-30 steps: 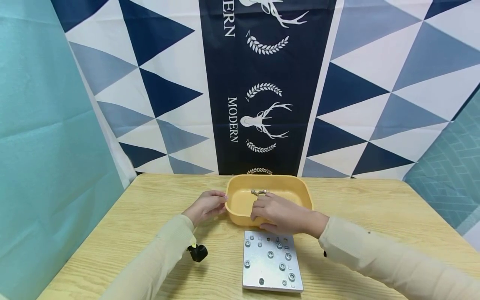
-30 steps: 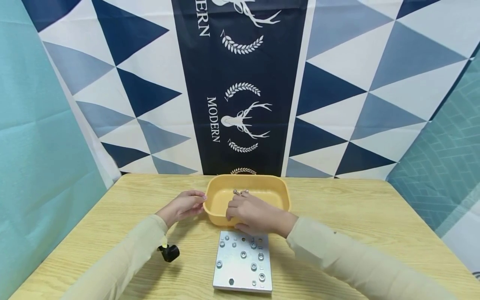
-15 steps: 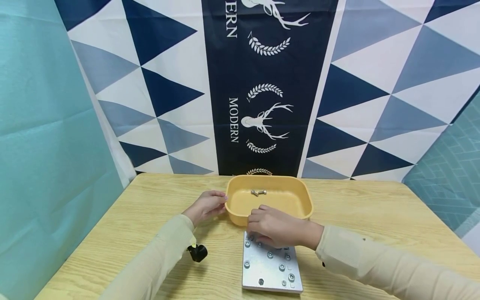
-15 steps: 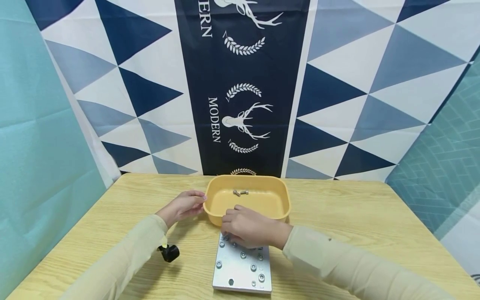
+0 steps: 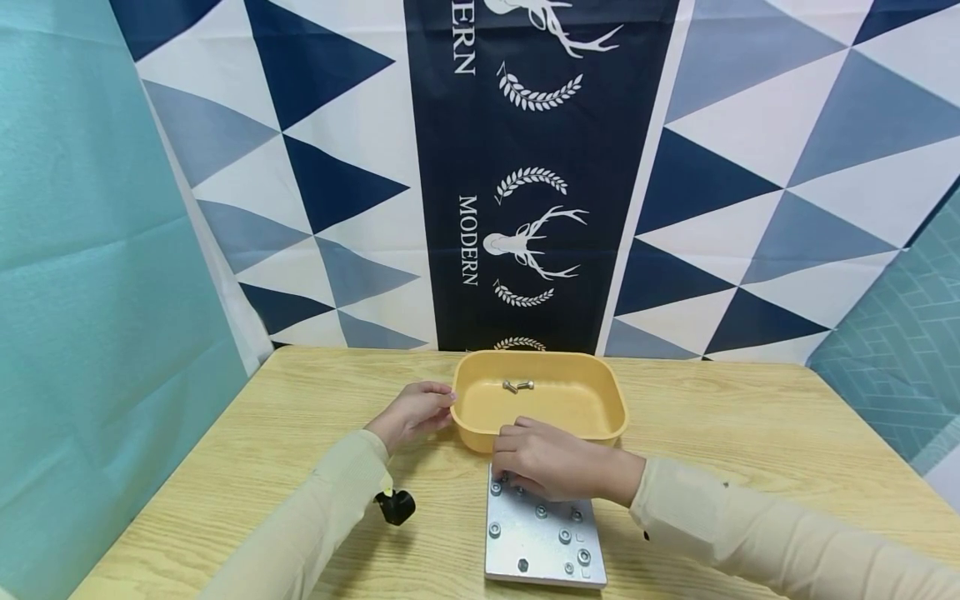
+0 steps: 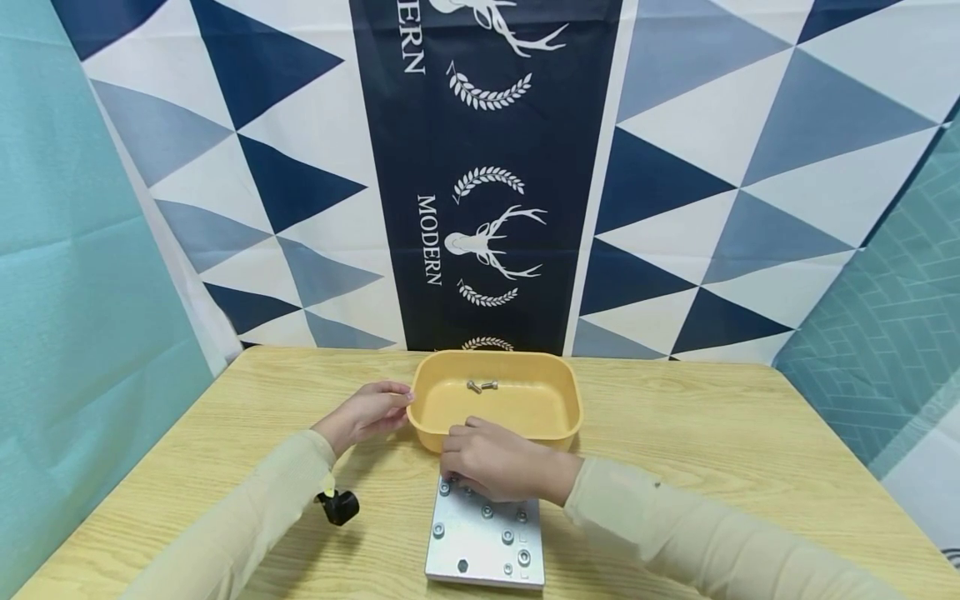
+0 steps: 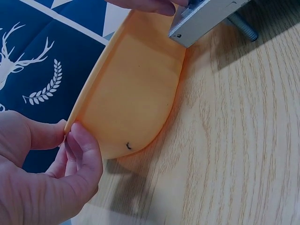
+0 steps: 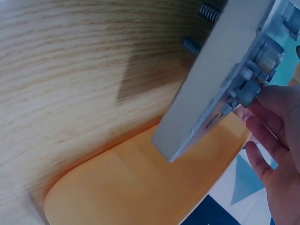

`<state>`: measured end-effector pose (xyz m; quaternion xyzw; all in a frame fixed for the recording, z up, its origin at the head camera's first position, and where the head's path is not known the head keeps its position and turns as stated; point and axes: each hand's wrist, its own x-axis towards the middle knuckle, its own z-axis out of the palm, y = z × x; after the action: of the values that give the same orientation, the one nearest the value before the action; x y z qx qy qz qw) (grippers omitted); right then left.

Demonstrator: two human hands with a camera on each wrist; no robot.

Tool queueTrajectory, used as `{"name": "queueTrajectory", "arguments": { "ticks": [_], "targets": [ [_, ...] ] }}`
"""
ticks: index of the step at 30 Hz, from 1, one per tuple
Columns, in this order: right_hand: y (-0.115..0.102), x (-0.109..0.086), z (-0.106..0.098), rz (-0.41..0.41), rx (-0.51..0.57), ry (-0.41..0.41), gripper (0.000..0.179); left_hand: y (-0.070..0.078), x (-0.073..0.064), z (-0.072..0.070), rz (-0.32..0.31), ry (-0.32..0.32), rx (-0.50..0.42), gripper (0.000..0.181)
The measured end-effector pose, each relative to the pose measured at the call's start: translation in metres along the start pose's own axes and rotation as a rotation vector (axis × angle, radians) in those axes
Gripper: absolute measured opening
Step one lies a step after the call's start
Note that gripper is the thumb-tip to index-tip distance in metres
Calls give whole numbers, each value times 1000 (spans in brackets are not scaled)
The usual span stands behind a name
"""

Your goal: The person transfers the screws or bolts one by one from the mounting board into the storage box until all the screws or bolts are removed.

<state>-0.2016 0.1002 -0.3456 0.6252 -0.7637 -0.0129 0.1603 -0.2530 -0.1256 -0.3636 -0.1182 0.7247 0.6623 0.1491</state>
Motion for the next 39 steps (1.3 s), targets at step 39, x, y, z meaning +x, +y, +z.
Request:
{"name": "queueTrajectory", "arguments": {
  "ticks": [39],
  "targets": [
    [-2,7,4,65,57,-12,9,-2,0,-2,12,-16,-10,28]
  ]
}}
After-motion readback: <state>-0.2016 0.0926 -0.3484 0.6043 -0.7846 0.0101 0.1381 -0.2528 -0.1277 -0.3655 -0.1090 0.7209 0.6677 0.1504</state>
